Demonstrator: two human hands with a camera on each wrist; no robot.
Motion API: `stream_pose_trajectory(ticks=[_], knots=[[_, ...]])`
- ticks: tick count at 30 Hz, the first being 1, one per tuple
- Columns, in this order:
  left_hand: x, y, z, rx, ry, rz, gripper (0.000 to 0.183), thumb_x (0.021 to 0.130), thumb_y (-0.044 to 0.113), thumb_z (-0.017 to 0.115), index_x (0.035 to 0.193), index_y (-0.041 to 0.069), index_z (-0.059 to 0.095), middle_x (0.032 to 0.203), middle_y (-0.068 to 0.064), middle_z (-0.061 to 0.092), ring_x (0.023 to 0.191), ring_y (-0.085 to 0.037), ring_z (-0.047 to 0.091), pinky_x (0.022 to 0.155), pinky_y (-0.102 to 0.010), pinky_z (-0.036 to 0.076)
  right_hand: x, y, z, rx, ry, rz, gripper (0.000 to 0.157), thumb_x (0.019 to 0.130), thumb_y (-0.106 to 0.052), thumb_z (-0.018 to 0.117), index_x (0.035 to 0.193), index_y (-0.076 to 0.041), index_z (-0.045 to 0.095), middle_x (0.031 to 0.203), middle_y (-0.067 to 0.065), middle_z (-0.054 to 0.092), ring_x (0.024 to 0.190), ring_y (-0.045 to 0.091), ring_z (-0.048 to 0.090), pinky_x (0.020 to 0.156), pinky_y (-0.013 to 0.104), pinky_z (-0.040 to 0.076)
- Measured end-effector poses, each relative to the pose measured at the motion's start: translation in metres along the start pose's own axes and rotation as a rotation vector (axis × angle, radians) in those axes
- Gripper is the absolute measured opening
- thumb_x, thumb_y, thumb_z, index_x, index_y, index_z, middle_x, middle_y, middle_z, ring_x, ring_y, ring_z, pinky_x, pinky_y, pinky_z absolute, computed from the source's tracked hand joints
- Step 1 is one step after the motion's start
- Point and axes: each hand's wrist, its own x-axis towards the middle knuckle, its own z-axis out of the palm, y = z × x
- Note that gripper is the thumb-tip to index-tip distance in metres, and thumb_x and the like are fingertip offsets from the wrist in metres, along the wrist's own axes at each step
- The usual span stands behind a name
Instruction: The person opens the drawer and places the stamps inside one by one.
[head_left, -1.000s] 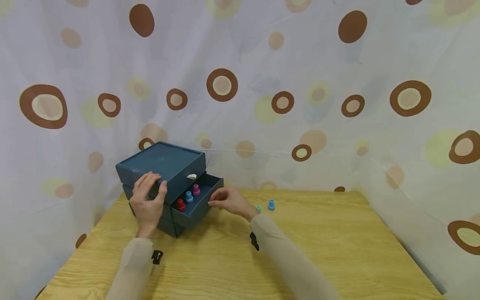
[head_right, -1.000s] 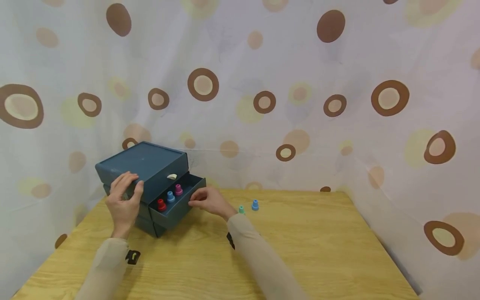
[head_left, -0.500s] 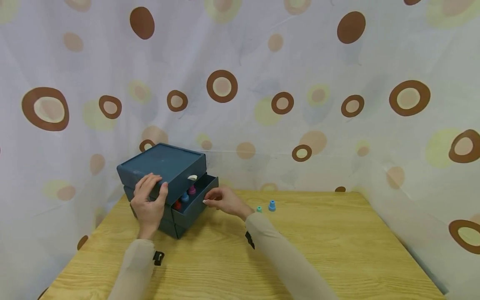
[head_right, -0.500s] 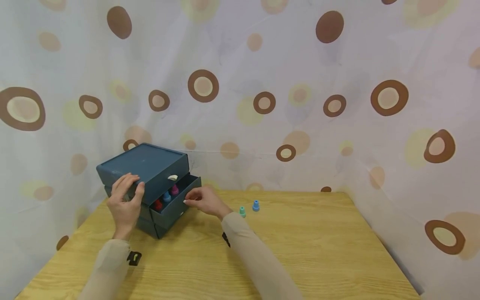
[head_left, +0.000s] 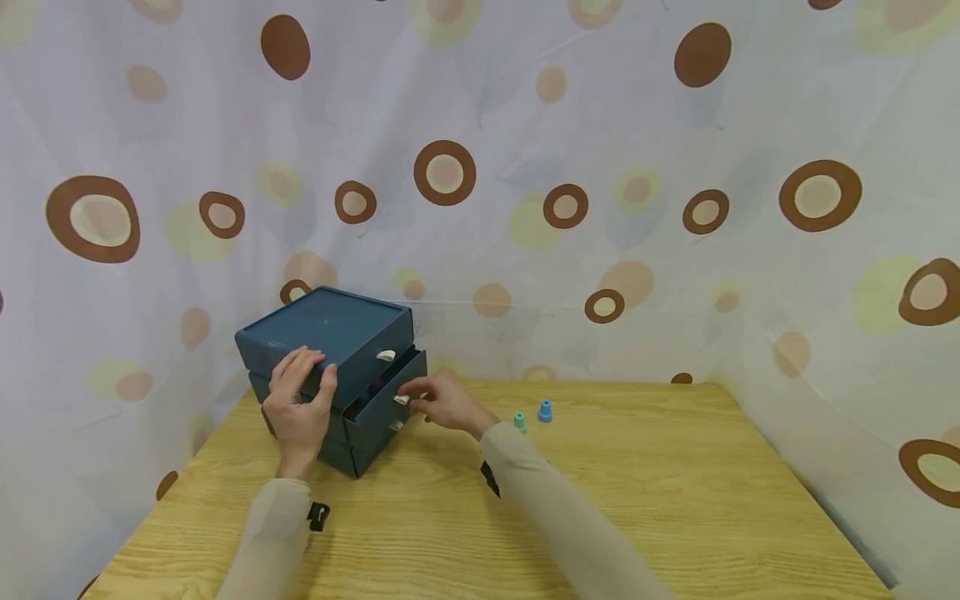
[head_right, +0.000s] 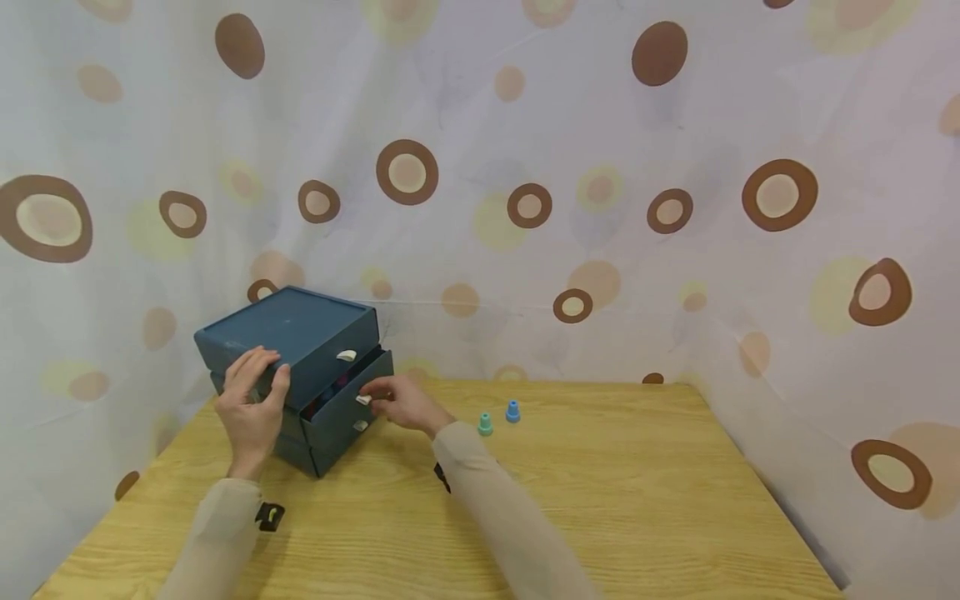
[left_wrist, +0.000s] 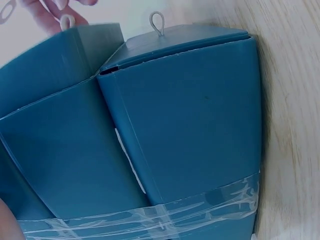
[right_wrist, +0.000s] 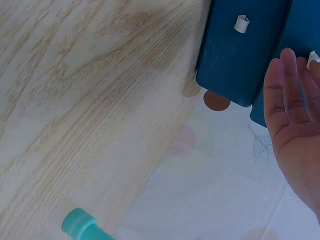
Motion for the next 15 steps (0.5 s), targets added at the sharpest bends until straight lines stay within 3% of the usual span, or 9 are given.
stream_pose_trajectory(ticks=[4,6,12,15], knots=[[0.000,-0.001,0.000,-0.002,0.003,0.011,0.020,0.076,-0.010,0.068,0.096,-0.013,0.071,0.100,-0.032,0.069,0.109,-0.051,0.057,0.107,-0.032,0.039,0.002,-0.004,0.005,0.052,-0.041,0.027,0.041,0.099,0.005,0.044,0.137,-0.004,0.056,0.135,0.017,0.058,0.100,0.031,0.068,0.076,0.043,0.058],[0.001,0.000,0.000,-0.006,0.001,0.015,0.021,0.075,-0.011,0.068,0.096,-0.014,0.071,0.100,-0.032,0.068,0.109,-0.051,0.057,0.107,-0.033,0.039,0.003,-0.005,0.008,0.063,-0.053,0.041,0.046,0.099,0.008,0.040,0.141,-0.005,0.052,0.142,0.016,0.053,0.106,0.034,0.066,0.077,0.044,0.057],[0.000,-0.001,-0.001,0.004,-0.006,0.007,0.021,0.075,-0.012,0.069,0.097,-0.013,0.071,0.101,-0.032,0.069,0.110,-0.050,0.057,0.108,-0.034,0.039,0.006,-0.006,0.017,0.039,-0.067,0.080,0.055,0.096,0.011,0.038,0.147,-0.011,0.046,0.150,0.011,0.046,0.109,0.028,0.065,0.066,0.023,0.050],[0.000,-0.001,0.000,0.015,-0.009,0.002,0.020,0.077,-0.009,0.069,0.097,-0.012,0.072,0.101,-0.031,0.069,0.110,-0.048,0.057,0.108,-0.031,0.039,0.007,-0.007,0.018,0.041,-0.067,0.088,0.055,0.097,0.009,0.042,0.148,-0.013,0.045,0.151,0.009,0.045,0.094,0.021,0.065,0.062,0.022,0.046]])
